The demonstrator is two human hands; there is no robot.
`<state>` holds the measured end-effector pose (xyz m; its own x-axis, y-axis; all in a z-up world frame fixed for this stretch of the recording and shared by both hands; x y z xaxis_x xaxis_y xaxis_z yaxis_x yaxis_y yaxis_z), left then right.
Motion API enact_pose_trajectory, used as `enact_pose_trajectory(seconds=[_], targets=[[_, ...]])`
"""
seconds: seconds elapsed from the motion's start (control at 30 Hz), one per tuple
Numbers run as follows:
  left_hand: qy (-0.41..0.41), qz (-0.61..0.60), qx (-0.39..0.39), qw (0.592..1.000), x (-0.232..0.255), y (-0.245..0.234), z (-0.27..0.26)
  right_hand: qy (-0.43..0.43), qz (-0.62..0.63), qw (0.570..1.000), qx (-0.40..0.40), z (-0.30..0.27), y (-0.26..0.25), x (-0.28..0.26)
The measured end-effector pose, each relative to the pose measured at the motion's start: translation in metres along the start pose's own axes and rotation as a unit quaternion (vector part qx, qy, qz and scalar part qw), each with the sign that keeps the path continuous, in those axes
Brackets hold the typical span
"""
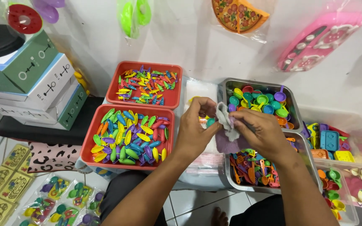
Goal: The person sits on the floor and wipes various colorful plastic toys, including a yellow toy, a green spoon, and an orange fork, using a purple cloth. The toys are taken from metal trays and placed back after cleaning.
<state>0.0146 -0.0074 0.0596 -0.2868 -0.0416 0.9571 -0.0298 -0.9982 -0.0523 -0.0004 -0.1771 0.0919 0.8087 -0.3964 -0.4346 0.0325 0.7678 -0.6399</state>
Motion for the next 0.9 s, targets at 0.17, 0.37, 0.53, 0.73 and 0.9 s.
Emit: enact_pose_trajectory(seconds=[0.17,0.37,0.53,0.73,0.9], targets=[[0.005,0.016,0.004,1.000,-0.020,0.000,0.005,0.048,-0.101,0.993,0.043,-0.003,-0.011,0.004],[0.001,-0.043,-0.056,0.997,-0.027,0.003,0.009,0.079,-0.078,0.990,0.082,-0.006,-0.004,0.014],[0.028,-0.016,0.003,0.999,-0.018,-0.004,0.008,0.112,-0.044,0.985,0.122,0.001,-0.003,0.003],[-0.003,-0.070,0.025,0.997,-0.011,-0.007,0.008,0.226,0.097,0.938,0.244,-0.011,0.001,0.008],[-0.056,-0.137,0.039,0.988,-0.020,-0.011,0.011,0.279,0.233,0.852,0.377,-0.041,0.010,0.063]])
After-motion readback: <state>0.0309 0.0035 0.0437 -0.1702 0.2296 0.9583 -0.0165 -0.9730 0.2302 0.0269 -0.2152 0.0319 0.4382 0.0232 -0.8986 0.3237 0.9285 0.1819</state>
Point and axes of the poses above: each hand's wrist, its own z-axis towards the middle knuckle, its own y-axis out of the palm, x = y × z, the point moved 6 cm from there along z, towards the middle knuckle, and after that the axes turned 13 degrees about -y, right-handed, at the moved point
